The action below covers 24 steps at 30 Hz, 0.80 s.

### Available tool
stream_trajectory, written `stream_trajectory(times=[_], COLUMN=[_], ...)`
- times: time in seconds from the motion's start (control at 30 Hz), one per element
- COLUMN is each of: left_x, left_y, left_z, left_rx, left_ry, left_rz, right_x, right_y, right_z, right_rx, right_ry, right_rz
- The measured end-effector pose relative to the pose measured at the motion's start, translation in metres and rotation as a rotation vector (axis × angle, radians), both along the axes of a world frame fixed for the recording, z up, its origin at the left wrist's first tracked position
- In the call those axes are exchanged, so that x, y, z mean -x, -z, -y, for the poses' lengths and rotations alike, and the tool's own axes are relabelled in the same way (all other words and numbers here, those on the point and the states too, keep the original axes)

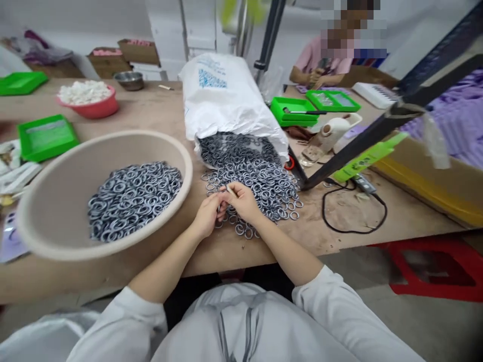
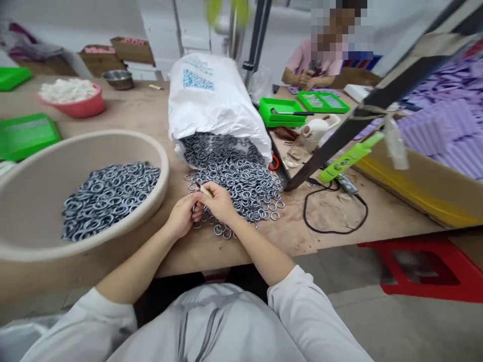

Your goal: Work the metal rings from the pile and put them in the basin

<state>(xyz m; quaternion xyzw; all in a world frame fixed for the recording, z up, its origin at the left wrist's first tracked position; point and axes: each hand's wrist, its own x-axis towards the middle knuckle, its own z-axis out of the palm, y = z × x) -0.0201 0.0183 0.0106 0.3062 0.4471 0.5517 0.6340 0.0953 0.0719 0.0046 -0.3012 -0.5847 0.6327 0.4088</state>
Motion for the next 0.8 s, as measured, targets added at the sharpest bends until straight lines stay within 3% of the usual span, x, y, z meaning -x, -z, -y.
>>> stream_trajectory(times=[0.23,0.57,0.7,0.8], left_x=[-0.001,-0.001,0.002,0.003], left_y=[-0.001,-0.001,-0.003,-0.005], left_z=[-0.001,0.0,-0.001,-0.002], left_rx=[0.048,0.057,0.032,0.021], left_ry=[0.035,0.066,0.044,0.039], left_rz=[0.05,0.09,0.105,0.123], right_x=[0.0,-0.004,-0.004,-0.009], right_y=[0.001,-0.004,-0.005,-0.005], right_z=[-0.002,0.003,0.003,0.005], right_rx=[0.058,-0.034,-0.145,-0.349], right_ry=[0.037,-0.002,0.083,0.185], right_rz=[-0.033,0.167,0.199,0.376])
